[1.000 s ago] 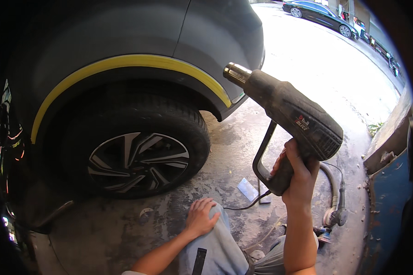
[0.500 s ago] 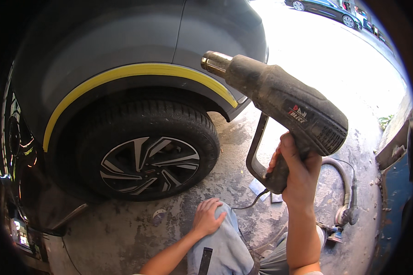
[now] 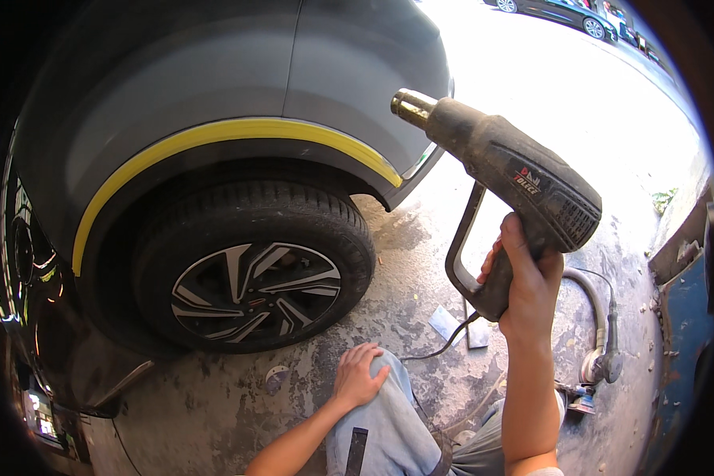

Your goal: The person removes a green protective sheet from a black car, then sits on the floor and uses a heat gun to apply heat to the rear wheel arch area. The person repeatedly moves the heat gun along the yellow masking tape line and touches the panel with their hand.

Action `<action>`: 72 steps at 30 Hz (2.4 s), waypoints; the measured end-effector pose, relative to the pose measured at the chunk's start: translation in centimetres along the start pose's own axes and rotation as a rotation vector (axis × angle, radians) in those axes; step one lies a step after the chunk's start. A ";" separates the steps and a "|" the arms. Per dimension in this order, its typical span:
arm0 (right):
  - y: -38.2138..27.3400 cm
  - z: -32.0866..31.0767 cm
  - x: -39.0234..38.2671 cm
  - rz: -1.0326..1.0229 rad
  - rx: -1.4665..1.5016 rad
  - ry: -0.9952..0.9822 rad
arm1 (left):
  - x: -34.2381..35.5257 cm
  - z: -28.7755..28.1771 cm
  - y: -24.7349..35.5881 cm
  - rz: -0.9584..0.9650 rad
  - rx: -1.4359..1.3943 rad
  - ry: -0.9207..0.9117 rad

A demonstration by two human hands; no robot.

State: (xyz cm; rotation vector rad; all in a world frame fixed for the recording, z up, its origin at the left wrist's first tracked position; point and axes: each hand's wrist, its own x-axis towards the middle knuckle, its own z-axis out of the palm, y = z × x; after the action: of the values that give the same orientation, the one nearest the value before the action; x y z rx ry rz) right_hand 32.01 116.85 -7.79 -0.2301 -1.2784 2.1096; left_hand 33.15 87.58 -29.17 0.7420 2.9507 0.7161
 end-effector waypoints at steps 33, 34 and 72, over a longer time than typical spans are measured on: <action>2.7 -2.8 1.8 0.138 -0.076 0.136 | 0.0 0.5 1.1 0.011 -0.020 -0.011; 2.4 -2.6 1.6 0.133 -0.068 0.131 | 0.0 0.4 1.0 0.018 -0.028 0.004; -1.1 5.6 -4.9 -0.138 -0.119 -0.139 | -0.6 0.9 -2.0 -0.010 -0.125 0.075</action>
State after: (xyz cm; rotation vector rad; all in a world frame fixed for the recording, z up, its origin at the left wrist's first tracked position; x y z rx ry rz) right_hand 33.69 110.05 -4.90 -0.0440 -1.4599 1.9634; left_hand 32.89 86.09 -30.90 0.7051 2.9389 0.9373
